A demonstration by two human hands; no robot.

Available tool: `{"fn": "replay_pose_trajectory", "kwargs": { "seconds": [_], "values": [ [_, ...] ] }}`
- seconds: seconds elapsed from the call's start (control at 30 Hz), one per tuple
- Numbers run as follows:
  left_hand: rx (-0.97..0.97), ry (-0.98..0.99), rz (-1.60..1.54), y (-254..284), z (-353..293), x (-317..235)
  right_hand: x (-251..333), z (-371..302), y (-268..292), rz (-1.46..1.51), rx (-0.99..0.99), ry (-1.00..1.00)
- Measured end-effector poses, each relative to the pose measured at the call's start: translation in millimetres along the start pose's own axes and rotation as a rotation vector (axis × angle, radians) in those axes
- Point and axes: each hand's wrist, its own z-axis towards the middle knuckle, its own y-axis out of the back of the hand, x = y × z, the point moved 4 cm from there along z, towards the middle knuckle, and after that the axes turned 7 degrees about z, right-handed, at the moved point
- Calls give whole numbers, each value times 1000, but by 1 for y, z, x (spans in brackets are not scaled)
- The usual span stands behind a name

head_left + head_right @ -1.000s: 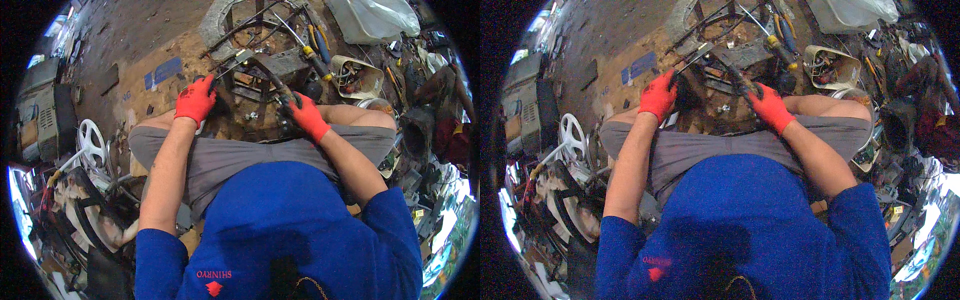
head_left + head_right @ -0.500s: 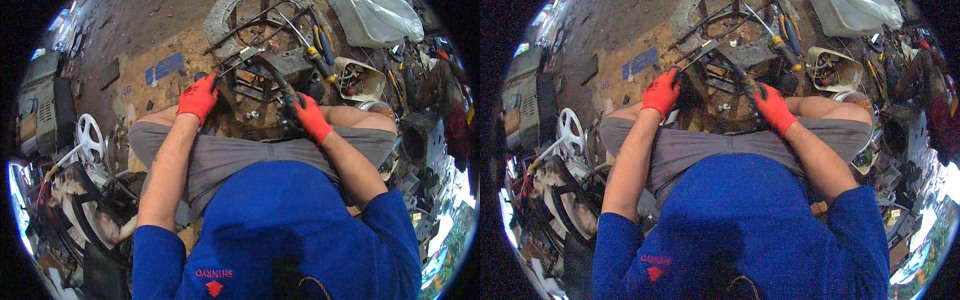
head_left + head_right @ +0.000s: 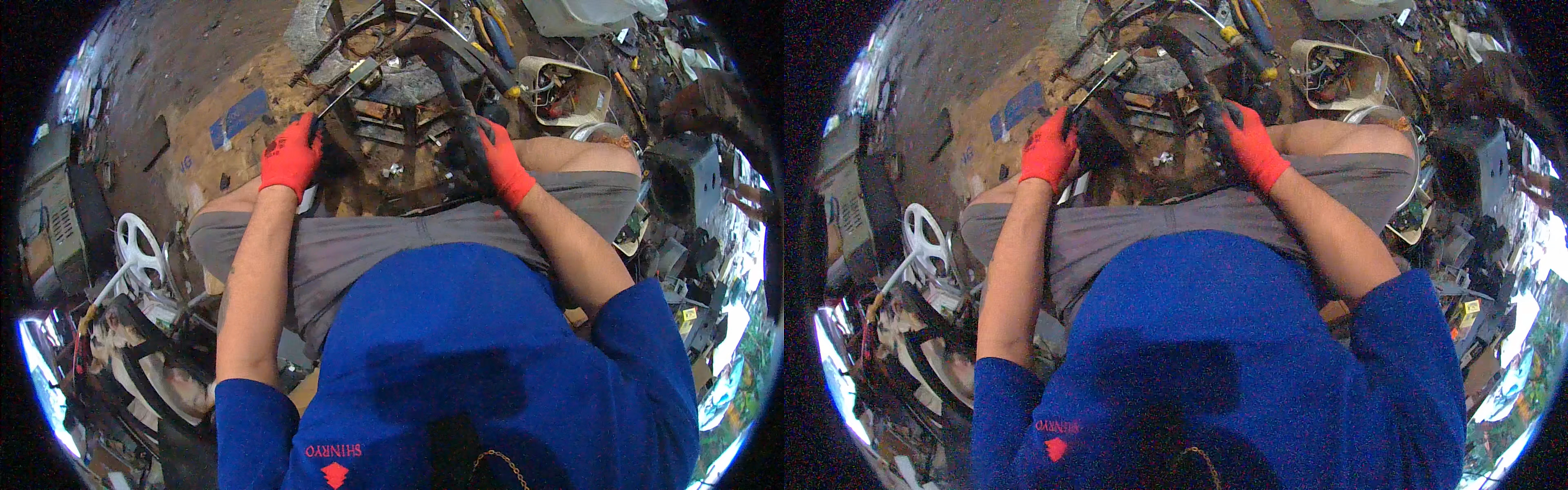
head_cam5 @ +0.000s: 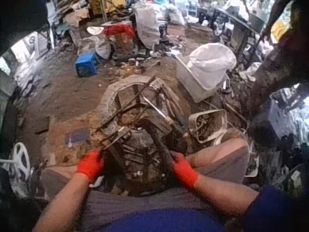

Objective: The person sits on the ground and uses a hammer and chisel to break apart a metal object. They then use pliers to remove small pieces and examine the components.

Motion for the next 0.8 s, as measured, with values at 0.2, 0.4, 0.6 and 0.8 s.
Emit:
{"fn": "replay_pose_trajectory", "kwargs": {
  "seconds": [0.2, 0.4, 0.6, 0.8],
  "values": [
    [-48, -13, 34, 4, -3, -5, 25, 0, -2, 100, 68, 25],
    [17, -33, 115, 11, 0, -9, 50, -8, -4, 54, 11, 133],
    [73, -68, 177, 19, 0, -16, 29, 0, -7, 37, 113, 72],
    [80, -71, 192, 8, 1, -6, 76, -18, -11, -86, 100, 103]
  ]
}}
